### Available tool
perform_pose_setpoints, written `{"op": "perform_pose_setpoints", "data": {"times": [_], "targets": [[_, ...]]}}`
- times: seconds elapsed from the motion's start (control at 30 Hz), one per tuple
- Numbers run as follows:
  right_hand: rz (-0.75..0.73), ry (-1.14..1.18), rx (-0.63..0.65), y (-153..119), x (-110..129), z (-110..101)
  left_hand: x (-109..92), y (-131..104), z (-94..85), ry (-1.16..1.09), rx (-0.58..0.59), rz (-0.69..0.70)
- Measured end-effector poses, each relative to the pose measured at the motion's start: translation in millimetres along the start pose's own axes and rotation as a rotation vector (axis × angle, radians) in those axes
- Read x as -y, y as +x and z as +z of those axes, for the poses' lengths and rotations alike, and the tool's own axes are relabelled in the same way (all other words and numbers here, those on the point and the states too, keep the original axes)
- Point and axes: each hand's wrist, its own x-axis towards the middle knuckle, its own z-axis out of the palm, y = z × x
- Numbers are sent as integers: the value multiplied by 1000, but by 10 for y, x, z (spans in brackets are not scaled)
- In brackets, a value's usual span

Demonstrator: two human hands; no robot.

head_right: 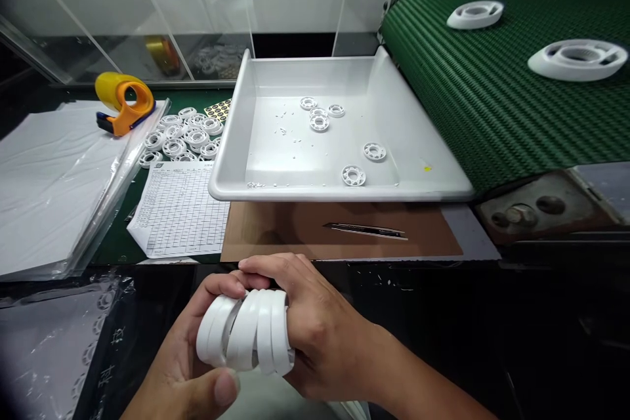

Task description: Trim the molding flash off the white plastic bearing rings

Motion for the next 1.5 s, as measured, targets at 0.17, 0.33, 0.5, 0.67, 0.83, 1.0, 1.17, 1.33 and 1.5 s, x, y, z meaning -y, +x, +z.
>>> {"op": "perform_pose_setpoints", "data": {"times": [0.17, 0.33, 0.5, 0.67, 0.83, 1.0, 1.17, 1.33, 1.5], "targets": [[-22, -43, -25, 7, -14, 43, 50, 23, -1, -24, -33, 47], [-10, -34, 8, 17, 31, -21, 47, 0, 3, -55, 41, -6], [16, 19, 10, 31, 59, -51, 36, -21, -17, -71, 40, -25], [34, 27, 6, 23, 71, -68, 38, -34, -49, -42, 60, 17], [3, -2, 8, -11, 57, -54, 52, -21, -40, -14, 42, 6], [42, -91, 14, 15, 88, 5, 59, 40, 36, -23, -41, 16], [163, -181, 126, 115, 220, -20, 81, 82, 51, 21, -155, 81], [144, -164, 182, 116, 287, -169, 62, 72, -36, -67, -120, 98], [41, -211, -67, 24, 304, -314, 19, 45, -73, -123, -87, 91]]}}
